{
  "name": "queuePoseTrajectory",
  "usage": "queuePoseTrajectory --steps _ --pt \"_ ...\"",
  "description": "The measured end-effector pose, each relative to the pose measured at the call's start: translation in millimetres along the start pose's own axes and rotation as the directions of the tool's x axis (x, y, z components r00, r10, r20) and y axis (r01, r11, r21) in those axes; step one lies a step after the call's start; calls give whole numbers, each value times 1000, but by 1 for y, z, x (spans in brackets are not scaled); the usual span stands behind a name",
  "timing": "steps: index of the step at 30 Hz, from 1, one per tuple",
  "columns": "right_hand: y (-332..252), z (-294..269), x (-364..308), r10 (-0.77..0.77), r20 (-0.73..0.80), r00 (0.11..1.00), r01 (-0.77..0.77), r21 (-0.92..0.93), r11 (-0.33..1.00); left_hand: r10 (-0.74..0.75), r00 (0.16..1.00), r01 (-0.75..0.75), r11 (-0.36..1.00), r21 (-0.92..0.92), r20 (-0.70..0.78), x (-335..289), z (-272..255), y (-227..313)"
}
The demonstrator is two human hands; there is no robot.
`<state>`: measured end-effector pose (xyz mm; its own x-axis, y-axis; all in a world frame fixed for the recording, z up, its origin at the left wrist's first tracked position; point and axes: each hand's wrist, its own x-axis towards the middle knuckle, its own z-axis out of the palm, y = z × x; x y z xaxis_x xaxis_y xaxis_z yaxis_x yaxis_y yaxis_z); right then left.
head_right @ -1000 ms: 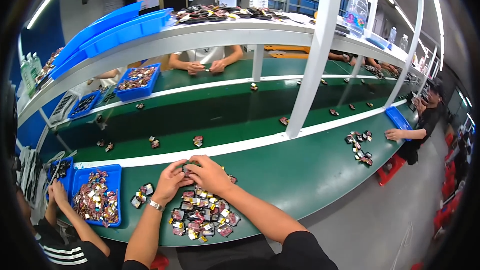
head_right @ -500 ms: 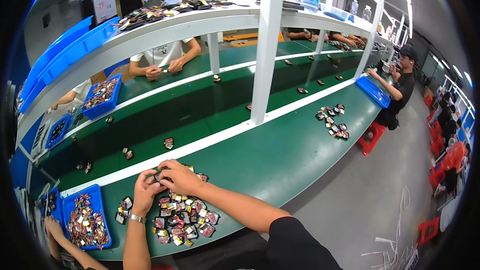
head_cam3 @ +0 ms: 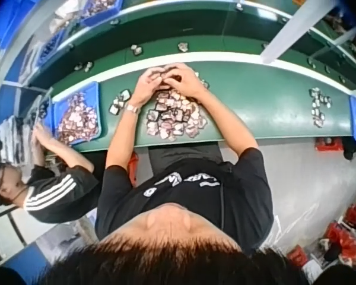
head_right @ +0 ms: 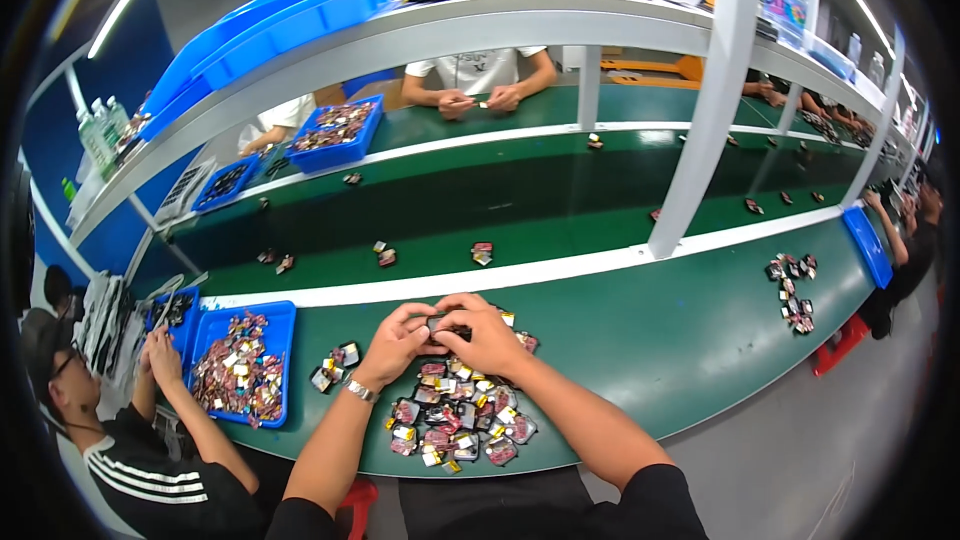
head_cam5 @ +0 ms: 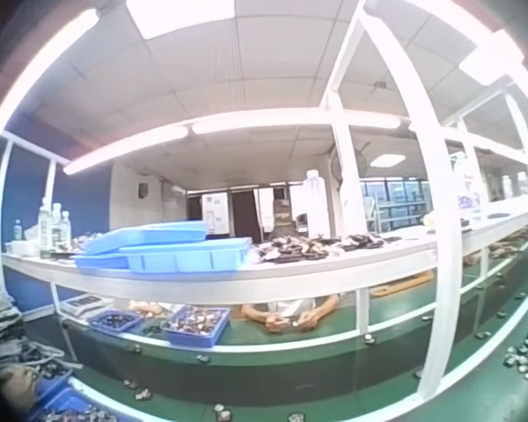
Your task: Sorting small electronic components on a factory production line.
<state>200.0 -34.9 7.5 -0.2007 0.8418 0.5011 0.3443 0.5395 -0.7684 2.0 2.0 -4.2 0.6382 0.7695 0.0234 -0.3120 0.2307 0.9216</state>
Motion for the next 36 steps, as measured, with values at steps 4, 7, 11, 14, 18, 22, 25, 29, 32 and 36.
queuePoseTrajectory --steps 4,7,11,14,18,22,25,29,32,36 --pt "-6 7 2 96 -11 995 -96 44 994 49 999 -50 996 72 15 -6 -1 6" --pt "-3 9 2 144 -8 990 -143 62 988 41 999 -41 997 68 3 -5 -3 6" --pt "0 6 2 138 7 990 -137 147 980 37 999 -36 998 56 -6 -3 -2 5" --pt "-1 4 3 41 27 999 -43 101 994 34 999 -31 996 86 -36 -2 -3 4" --pt "-5 3 4 -11 27 1000 12 -44 999 62 997 -57 992 116 -41 -4 -1 5" --pt "3 4 2 13 31 999 -16 109 994 59 997 -56 996 65 -48 -3 -6 0" --pt "4 4 3 108 62 992 -121 284 951 92 995 -91 995 38 -29 -4 -7 -2" --pt "0 2 4 160 97 982 -183 314 932 119 992 -115 988 101 -29 -3 -5 0" --pt "2 2 5 182 116 976 -211 320 924 120 993 -117 982 149 -12 -4 -7 -1" --pt "1 3 2 198 125 972 -229 317 920 132 991 -129 983 129 -9 -3 -6 -4"
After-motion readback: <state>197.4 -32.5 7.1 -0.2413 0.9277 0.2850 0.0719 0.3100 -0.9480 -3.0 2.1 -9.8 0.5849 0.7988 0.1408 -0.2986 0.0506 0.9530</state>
